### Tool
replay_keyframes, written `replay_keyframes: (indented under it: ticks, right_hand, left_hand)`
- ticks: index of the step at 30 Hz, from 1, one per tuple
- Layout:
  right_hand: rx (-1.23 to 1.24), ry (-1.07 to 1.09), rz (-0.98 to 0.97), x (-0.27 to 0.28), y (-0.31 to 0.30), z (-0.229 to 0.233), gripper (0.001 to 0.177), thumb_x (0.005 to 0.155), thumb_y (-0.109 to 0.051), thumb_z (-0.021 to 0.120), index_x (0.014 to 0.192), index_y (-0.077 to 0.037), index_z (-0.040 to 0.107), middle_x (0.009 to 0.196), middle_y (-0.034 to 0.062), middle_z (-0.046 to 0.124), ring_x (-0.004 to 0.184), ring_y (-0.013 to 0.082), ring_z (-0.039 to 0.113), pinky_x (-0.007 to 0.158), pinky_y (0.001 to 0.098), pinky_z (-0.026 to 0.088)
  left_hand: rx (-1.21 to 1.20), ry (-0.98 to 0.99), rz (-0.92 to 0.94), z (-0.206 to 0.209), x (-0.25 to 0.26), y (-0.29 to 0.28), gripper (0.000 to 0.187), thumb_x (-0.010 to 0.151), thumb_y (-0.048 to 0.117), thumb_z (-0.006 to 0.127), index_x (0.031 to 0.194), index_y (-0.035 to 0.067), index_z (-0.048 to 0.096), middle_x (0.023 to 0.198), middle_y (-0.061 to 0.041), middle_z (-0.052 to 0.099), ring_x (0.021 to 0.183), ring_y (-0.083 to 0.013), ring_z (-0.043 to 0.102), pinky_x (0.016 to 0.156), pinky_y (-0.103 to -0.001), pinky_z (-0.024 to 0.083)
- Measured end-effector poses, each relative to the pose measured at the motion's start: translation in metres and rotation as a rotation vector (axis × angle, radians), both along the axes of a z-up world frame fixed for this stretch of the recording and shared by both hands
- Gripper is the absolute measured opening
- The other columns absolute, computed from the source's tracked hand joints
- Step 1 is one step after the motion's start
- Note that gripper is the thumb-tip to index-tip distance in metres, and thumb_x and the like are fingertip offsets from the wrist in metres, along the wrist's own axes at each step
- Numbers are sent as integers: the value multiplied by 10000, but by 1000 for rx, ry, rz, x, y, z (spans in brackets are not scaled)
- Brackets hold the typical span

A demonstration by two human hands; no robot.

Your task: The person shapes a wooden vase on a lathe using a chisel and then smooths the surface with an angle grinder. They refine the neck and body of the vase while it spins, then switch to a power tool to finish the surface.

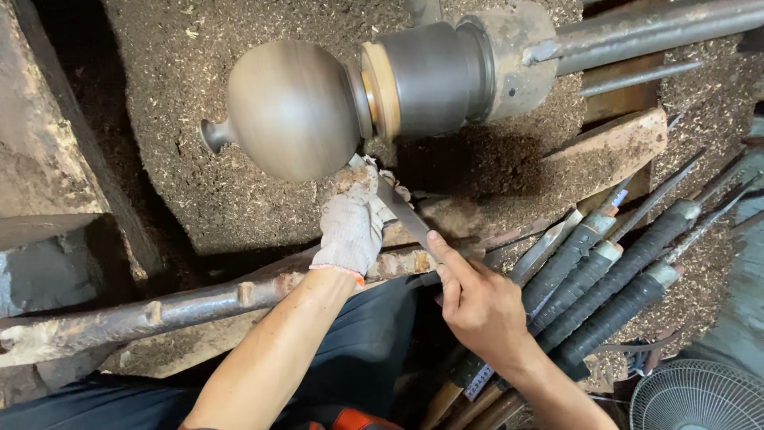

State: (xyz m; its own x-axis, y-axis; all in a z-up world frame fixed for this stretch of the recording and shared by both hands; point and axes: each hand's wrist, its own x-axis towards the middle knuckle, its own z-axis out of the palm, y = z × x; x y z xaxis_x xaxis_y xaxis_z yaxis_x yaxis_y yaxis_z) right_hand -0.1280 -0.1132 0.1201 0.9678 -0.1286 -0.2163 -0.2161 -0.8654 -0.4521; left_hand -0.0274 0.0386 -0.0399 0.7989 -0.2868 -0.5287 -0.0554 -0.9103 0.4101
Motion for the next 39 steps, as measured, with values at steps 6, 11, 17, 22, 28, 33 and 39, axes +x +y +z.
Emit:
replay_keyframes:
  ticks: [6, 11, 17, 22, 28, 33, 39]
  right_hand:
    - [158, -11, -118, -6, 8, -7, 393, 960, -127, 616, 1346, -181, 664, 943, 157, 759, 755, 336, 726, 639, 401, 582]
    - [273, 202, -262, -5, 12, -9, 407, 936, -173, 648, 1338, -221, 684, 858, 147, 760, 641, 329, 704, 604, 399, 565]
    - [411, 328, -352, -3, 14, -12, 432, 926, -166, 624, 1354, -222, 641, 1059, 88, 773, 480, 231, 704, 503, 335, 549]
    - [478, 398, -403, -7, 10, -16, 446, 933, -155, 637, 1374, -223, 643, 1119, 58, 792, 471, 164, 613, 511, 302, 522]
    - [803, 88, -340, -84, 0, -55, 478, 920, -14, 636, 1395, -10, 587, 1319, 92, 686, 1147, 150, 627, 953, 292, 473]
    - [797, 61, -676, -121, 34, -119, 323, 963, -22, 730, 1284, 6, 714, 938, 47, 674, 831, 160, 574, 764, 302, 487]
    - [11, -669, -597, -13, 74, -144, 305, 939, -271, 758, 1092, -34, 642, 911, 191, 694, 821, 367, 693, 709, 423, 556]
  left_hand:
    - [121, 17, -130, 4, 0, 4, 201, 919, 161, 603, 976, 17, 731, 883, -232, 717, 833, -375, 713, 748, -454, 583]
    - [-1081, 675, 1484, 10, 5, -11, 253, 978, 185, 587, 1026, -44, 683, 866, -155, 771, 754, -293, 730, 678, -388, 615]
    - [-1123, 549, 1420, 15, 4, -9, 174, 962, 186, 591, 991, 29, 660, 825, -113, 724, 686, -238, 688, 618, -374, 588]
    - [-950, 446, 1194, 14, 0, 0, 192, 999, 189, 595, 1009, 25, 693, 883, -91, 712, 736, -184, 649, 644, -328, 539]
    - [-756, 202, 530, 62, 27, 72, 155, 982, 176, 632, 1079, 96, 722, 1020, -85, 744, 903, -224, 683, 781, -365, 536]
    - [-534, -560, -30, 176, 95, 65, 439, 919, 327, 783, 1264, 73, 688, 1157, -159, 682, 1112, -317, 647, 1004, -412, 508]
    - [-182, -668, -492, 152, 169, 35, 833, 710, 646, 797, 1249, 43, 601, 1199, -190, 580, 1200, -410, 505, 1025, -610, 354]
